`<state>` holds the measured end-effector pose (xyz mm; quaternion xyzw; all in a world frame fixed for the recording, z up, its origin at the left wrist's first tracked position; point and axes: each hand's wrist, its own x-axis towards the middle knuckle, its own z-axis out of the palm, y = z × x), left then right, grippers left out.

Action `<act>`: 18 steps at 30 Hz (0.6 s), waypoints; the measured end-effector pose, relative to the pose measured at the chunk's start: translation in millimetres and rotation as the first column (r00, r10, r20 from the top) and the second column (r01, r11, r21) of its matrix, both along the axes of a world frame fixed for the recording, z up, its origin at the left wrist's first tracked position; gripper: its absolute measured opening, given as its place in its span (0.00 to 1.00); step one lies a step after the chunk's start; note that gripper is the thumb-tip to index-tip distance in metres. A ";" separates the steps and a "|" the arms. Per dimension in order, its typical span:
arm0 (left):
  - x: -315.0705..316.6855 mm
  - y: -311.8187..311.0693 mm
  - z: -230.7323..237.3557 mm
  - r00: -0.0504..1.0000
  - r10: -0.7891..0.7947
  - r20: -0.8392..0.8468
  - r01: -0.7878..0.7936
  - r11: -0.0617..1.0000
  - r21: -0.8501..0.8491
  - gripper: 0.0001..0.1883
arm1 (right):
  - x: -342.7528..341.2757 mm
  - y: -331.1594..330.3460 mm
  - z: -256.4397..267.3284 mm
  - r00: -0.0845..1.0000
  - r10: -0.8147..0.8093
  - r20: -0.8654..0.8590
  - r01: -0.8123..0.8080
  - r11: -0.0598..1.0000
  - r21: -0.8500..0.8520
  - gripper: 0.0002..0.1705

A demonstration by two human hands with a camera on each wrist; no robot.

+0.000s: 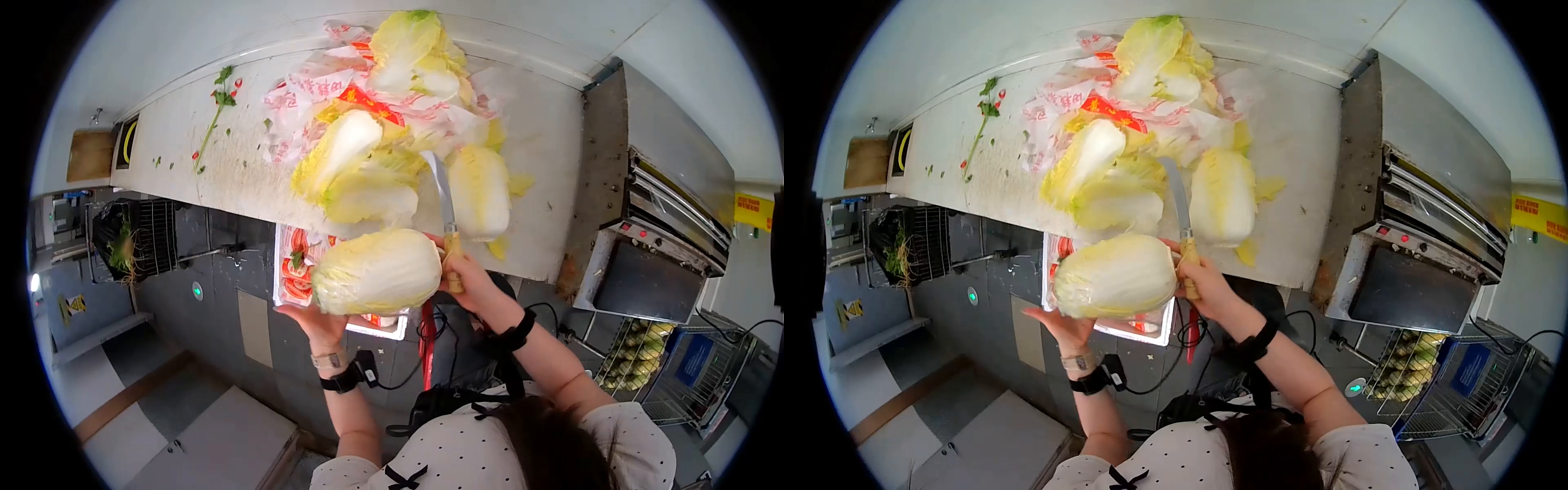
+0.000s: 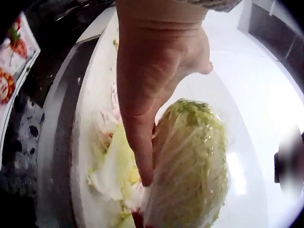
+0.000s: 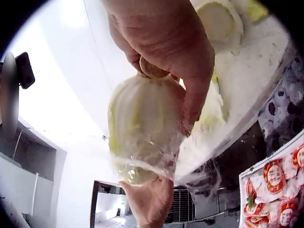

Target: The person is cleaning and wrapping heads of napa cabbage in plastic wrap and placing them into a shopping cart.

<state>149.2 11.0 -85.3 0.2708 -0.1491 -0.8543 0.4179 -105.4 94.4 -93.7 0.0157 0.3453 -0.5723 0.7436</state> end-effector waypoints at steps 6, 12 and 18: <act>29.2 -5.6 -34.6 0.775 -0.322 0.544 0.380 0.925 0.007 0.50 | -12.8 -16.2 -2.9 0.932 0.245 -0.268 -0.229 0.969 0.092 0.30; 38.0 7.4 -109.2 0.723 -0.365 0.587 0.249 0.930 0.272 0.31 | -13.0 -16.2 -13.2 0.872 0.201 -0.447 -0.175 0.980 0.098 0.30; 33.3 25.5 -129.9 0.845 -0.258 0.468 0.064 0.919 0.390 0.34 | 3.5 7.9 0.7 0.453 0.113 -0.884 -0.083 0.993 0.084 0.22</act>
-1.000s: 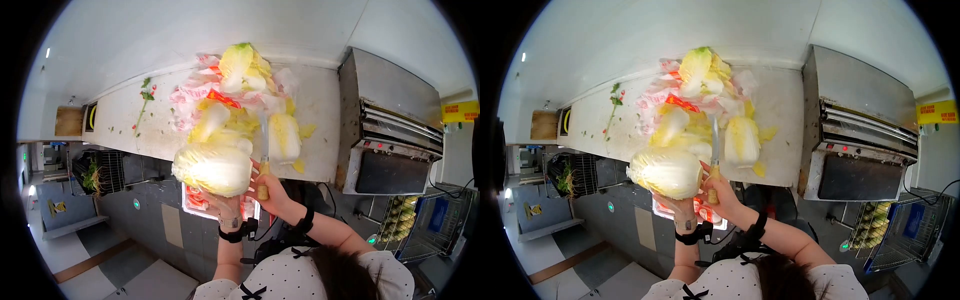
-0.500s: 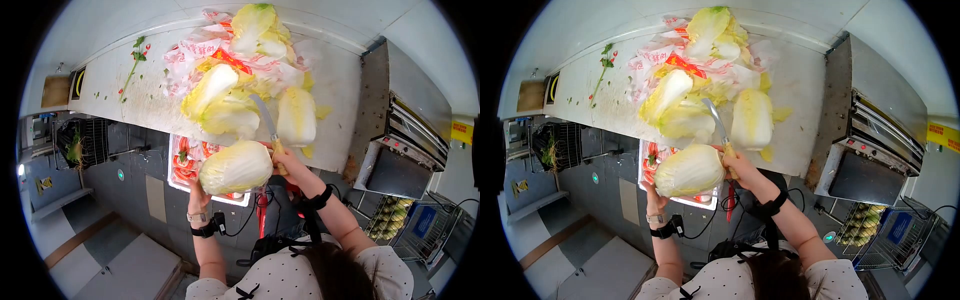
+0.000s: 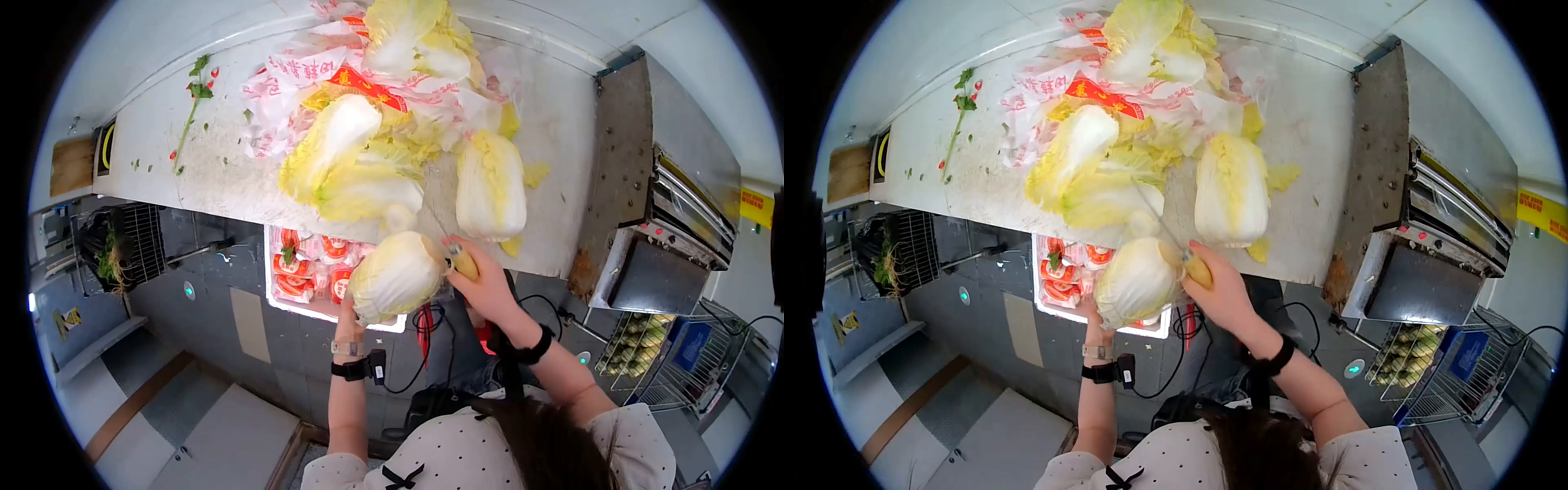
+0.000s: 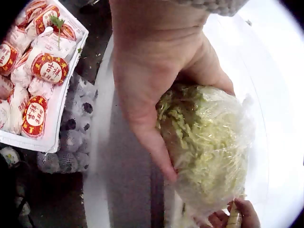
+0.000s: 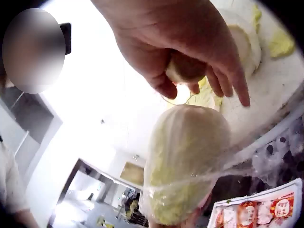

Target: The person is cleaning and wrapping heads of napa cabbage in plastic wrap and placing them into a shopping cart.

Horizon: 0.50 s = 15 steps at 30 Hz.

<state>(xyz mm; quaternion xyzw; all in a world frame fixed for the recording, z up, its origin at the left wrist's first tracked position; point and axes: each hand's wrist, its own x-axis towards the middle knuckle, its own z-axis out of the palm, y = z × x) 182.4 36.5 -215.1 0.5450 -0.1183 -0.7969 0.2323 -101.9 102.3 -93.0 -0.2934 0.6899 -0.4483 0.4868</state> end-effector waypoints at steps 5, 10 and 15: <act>4.1 5.0 -0.6 0.999 -0.052 0.007 0.052 0.999 -0.008 0.33 | 7.0 37.2 4.5 0.966 0.081 -0.244 -0.051 0.990 0.128 0.17; 13.1 18.1 -2.2 0.987 -0.079 -0.140 0.058 0.987 -0.147 0.35 | 4.3 65.5 -10.2 0.944 0.157 -0.291 -0.132 0.986 0.105 0.15; 13.9 14.4 -2.7 0.990 -0.039 -0.134 0.026 0.994 -0.103 0.33 | -3.4 64.1 -15.9 0.912 0.147 -0.382 -0.116 0.988 0.102 0.14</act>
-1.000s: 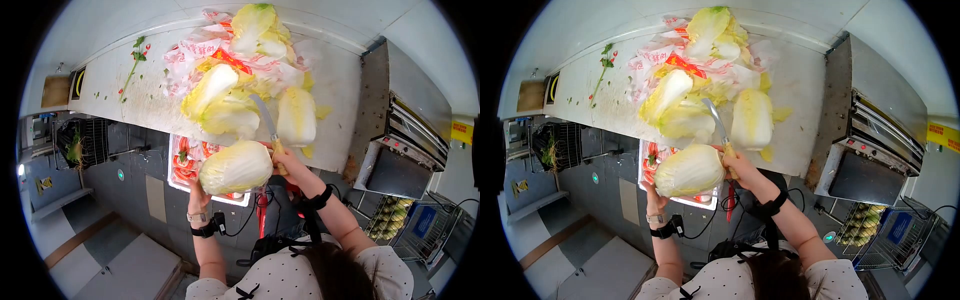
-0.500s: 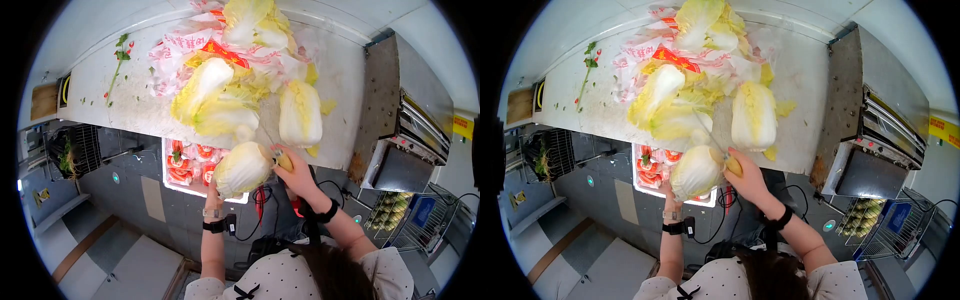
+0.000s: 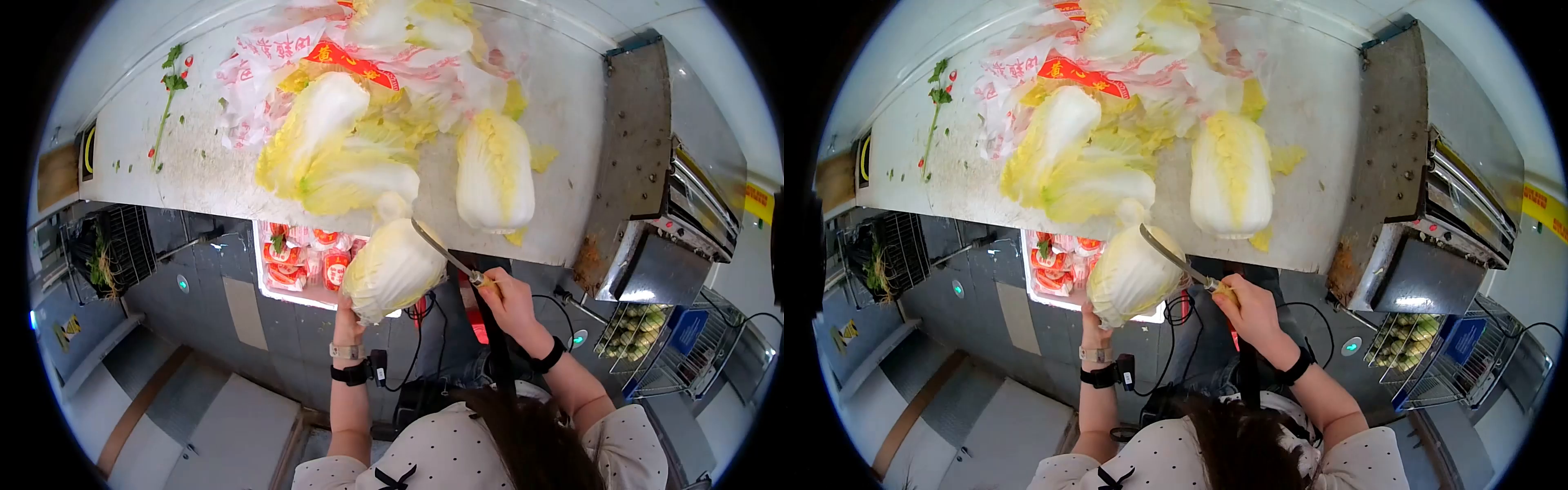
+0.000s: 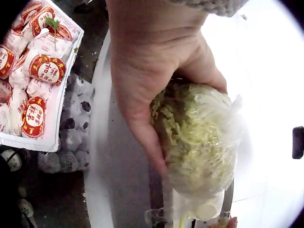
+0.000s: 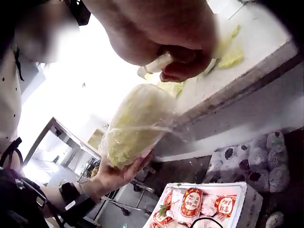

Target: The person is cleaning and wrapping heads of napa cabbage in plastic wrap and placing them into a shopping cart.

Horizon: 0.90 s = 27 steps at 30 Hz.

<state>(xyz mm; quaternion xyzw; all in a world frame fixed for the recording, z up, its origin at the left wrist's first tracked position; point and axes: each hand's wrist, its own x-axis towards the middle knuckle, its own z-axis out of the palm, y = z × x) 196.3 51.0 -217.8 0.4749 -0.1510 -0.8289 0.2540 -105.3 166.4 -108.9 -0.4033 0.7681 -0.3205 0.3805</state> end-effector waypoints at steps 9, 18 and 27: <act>1.2 -7.6 2.0 0.996 0.011 0.092 -0.018 0.997 0.078 0.30 | -3.7 -7.5 -3.0 0.996 0.060 -0.062 -0.060 0.998 0.012 0.14; -5.7 -7.1 9.7 0.998 -0.027 0.048 0.025 0.999 0.048 0.32 | -1.1 -20.1 11.1 0.972 0.128 -0.196 -0.107 0.988 0.114 0.14; -28.3 -4.0 33.7 0.990 0.077 0.117 -0.091 0.989 0.115 0.40 | -8.5 -42.8 30.2 0.967 0.181 -0.179 -0.142 0.967 0.210 0.16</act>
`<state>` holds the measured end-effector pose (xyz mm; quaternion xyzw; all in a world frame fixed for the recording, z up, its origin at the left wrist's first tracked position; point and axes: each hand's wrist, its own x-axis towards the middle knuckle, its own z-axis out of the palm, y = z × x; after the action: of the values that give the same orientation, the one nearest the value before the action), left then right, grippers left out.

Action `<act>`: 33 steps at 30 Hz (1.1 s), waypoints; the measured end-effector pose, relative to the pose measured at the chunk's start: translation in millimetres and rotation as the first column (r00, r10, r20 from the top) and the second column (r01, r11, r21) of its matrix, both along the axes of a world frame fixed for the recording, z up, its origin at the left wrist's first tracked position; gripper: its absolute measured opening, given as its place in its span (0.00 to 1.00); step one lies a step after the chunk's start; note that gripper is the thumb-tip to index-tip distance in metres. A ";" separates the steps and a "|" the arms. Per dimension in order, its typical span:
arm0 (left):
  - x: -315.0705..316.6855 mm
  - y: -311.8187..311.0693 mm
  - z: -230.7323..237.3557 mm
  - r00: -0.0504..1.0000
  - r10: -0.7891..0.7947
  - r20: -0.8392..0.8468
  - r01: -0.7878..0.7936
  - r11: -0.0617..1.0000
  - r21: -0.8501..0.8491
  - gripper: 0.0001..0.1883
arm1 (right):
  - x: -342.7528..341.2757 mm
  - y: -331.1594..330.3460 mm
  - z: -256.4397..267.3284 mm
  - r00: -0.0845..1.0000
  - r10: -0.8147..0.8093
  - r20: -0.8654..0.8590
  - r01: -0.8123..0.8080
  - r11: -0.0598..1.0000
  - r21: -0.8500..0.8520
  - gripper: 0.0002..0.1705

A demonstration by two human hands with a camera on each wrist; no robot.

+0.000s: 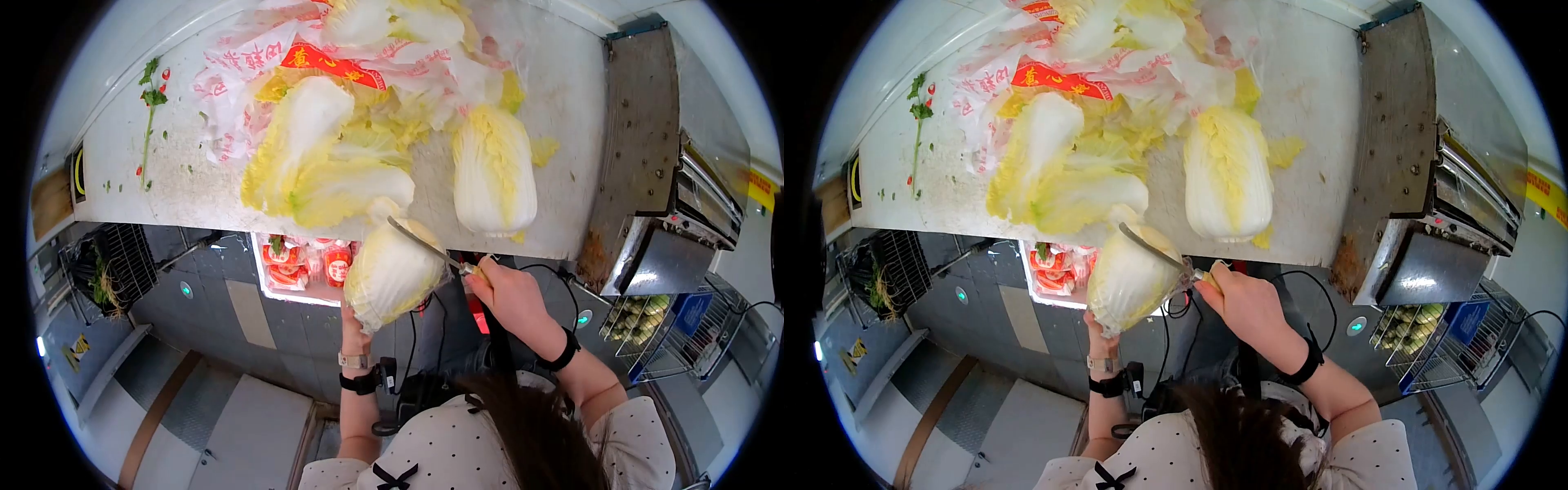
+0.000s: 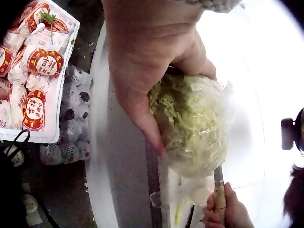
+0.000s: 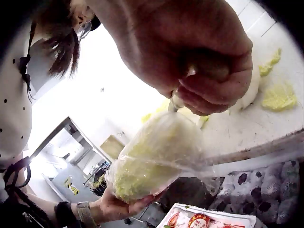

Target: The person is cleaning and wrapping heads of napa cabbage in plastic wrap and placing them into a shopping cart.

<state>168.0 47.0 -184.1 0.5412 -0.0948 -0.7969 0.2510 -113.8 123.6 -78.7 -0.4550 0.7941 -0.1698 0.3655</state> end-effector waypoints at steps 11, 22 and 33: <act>-4.4 -14.2 4.3 0.998 -0.055 0.011 0.056 0.996 -0.070 0.30 | 4.5 -12.7 5.1 1.000 0.001 -0.026 0.001 0.995 0.096 0.17; -16.9 -15.7 17.7 0.992 -0.101 0.080 0.105 0.993 -0.053 0.26 | 7.8 -7.7 -46.3 0.993 -0.064 0.096 0.062 0.998 0.023 0.17; -22.0 -14.1 12.9 0.973 -0.206 -0.104 0.192 0.973 -0.126 0.42 | 8.5 16.6 -45.0 0.986 -0.119 0.112 0.112 0.991 0.067 0.17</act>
<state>146.0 32.9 -171.3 0.4663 -0.1795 -0.8415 0.2055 -105.3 140.2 -123.7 -0.3862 0.8014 -0.1930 0.4140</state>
